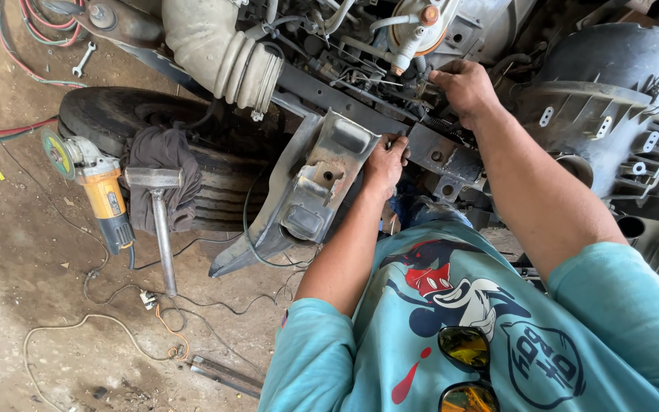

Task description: Replacing or repairing various components of a vehicle engine, including air intake and mechanical fittings.

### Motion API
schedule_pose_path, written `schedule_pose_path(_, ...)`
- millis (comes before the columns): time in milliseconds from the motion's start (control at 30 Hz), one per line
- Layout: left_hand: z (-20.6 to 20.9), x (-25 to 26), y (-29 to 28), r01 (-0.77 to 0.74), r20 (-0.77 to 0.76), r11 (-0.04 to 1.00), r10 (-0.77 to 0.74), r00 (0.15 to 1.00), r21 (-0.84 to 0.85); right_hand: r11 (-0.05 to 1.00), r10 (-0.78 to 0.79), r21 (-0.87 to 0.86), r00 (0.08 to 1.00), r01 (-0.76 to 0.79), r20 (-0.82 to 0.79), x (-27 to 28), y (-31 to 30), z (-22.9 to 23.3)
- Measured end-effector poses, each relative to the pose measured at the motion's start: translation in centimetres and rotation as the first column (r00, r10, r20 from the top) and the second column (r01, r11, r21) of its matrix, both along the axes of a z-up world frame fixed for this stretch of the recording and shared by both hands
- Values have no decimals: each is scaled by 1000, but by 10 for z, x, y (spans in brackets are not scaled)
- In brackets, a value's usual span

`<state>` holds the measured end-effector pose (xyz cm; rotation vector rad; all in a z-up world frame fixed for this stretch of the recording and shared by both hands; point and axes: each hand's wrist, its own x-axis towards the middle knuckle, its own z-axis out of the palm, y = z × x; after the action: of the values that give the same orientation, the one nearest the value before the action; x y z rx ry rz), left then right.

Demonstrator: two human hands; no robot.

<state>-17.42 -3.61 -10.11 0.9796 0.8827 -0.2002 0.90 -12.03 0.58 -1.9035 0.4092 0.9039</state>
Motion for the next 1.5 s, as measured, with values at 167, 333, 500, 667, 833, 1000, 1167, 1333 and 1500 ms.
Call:
schedule_pose_path(167,9,3,1,-19,22,997,17,1000,69,993,-22,111,985,42,-170,13,-5,-11)
schedule_pose_path(333,23,8,0,-6,39,1000,5,999,23,995,93,39,989,-89,-117,19,-3,-5)
schedule_pose_path(500,43,20,-8,-24,126,999,20,992,37,988,140,98,971,-123,-191,24,-8,-4)
schedule_pose_path(667,57,32,-14,-88,215,992,66,974,91,977,181,158,955,-146,-234,35,-11,-2)
schedule_pose_path(833,73,50,-10,-102,196,994,92,976,42,974,181,179,957,-142,-228,40,-14,7)
schedule_pose_path(1000,75,56,-11,-92,190,988,67,979,125,927,255,325,950,-187,-182,36,-26,13)
schedule_pose_path(1167,69,62,-13,-165,228,986,160,960,4,912,351,267,930,-312,-110,30,-26,25)
schedule_pose_path(1333,89,66,-9,-170,194,985,171,966,-25,909,363,228,932,-350,-16,24,-24,26)
schedule_pose_path(1500,87,69,-8,-186,181,980,195,964,-65,891,287,362,958,-275,21,15,-32,25)
